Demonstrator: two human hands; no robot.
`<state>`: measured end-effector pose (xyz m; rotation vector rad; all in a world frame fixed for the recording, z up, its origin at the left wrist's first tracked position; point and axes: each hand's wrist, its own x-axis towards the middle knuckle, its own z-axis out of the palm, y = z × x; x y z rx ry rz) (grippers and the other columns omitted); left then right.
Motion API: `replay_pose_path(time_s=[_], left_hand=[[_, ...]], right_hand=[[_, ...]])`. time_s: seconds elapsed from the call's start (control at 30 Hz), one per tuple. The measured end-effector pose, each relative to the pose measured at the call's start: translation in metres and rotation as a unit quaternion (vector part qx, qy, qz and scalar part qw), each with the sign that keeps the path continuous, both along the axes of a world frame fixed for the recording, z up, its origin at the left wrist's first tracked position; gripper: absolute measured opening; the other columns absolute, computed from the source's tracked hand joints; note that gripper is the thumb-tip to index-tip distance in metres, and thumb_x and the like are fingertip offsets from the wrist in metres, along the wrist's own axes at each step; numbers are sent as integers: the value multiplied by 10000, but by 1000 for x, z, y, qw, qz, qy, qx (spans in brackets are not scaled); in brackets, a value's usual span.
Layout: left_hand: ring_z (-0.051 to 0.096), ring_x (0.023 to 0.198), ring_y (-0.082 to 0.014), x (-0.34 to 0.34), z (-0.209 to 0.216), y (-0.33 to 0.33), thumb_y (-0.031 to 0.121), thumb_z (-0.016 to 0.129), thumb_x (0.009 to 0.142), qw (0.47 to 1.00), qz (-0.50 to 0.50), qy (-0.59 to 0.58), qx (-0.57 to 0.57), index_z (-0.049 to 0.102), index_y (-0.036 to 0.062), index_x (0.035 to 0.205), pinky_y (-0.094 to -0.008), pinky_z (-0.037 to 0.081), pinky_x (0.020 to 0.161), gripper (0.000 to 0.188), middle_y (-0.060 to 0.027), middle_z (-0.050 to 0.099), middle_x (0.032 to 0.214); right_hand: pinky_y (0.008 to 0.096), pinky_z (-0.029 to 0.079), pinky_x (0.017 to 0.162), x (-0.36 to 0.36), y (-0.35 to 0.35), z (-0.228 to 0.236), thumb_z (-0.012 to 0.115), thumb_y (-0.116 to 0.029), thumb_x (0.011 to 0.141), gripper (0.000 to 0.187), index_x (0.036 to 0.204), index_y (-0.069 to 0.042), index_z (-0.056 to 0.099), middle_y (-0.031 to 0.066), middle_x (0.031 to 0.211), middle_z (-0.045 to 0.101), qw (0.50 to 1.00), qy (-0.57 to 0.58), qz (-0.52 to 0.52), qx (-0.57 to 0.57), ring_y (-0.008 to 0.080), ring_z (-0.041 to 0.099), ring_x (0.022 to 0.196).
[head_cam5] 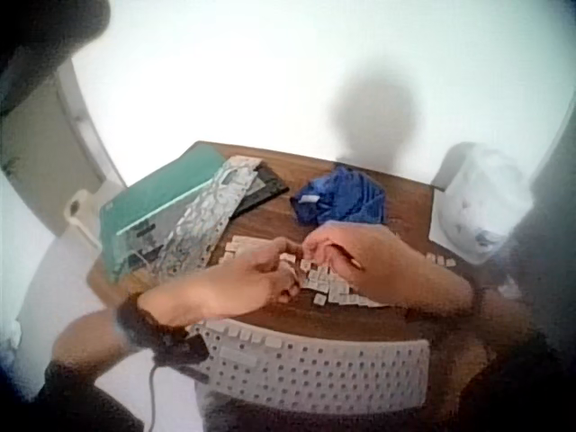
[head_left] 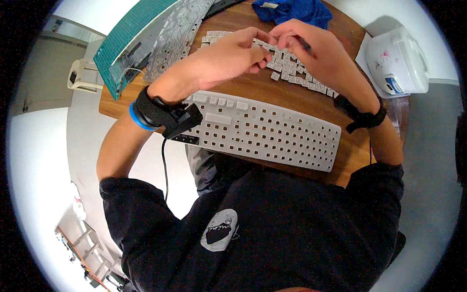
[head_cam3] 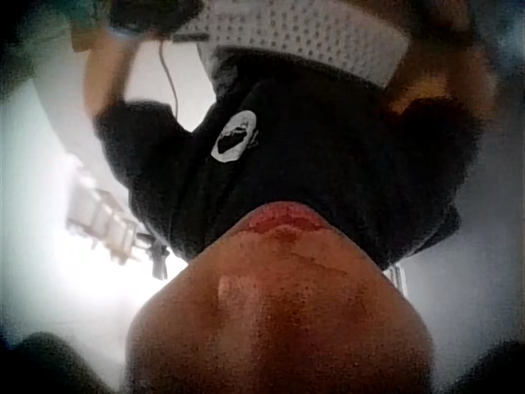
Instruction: The person wipes a white keyboard base with a blue cloth, then installs white keycaps one by one. They repeatedly wipe the keycaps with the cloth before placing them into the keyboard. The task continues with methodical placement of keycaps across the keyboard surface.
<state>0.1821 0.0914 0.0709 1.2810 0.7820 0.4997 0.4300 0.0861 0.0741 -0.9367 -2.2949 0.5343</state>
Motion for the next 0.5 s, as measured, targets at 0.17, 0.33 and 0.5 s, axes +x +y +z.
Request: replay_pose_path(time_s=[0.17,0.33,0.5], left_hand=[[654,1069,-123,-6,-23,-6,117,611,1114,991,-79,44,99,610,27,1375,-283,533,946,276,-41,702,1170],[655,1055,-134,-8,-21,-36,114,546,1148,991,-66,22,115,602,-22,1343,-305,545,949,244,-85,726,1155],[663,1155,-146,-13,-42,-49,118,561,1151,993,-80,-14,83,577,7,1422,-313,561,1000,293,-83,713,1242]], right_hand=[[367,498,670,-10,-38,-8,680,-191,1082,345,1416,-117,631,82,867,634,998,-20,-16,-63,198,625,748],[443,579,836,-22,-62,2,814,-236,968,486,1384,-65,629,188,1091,730,991,-57,12,-119,372,727,978],[411,513,724,-29,-77,-22,844,-162,935,476,1343,-73,615,111,914,625,998,-24,10,-53,283,616,810]])
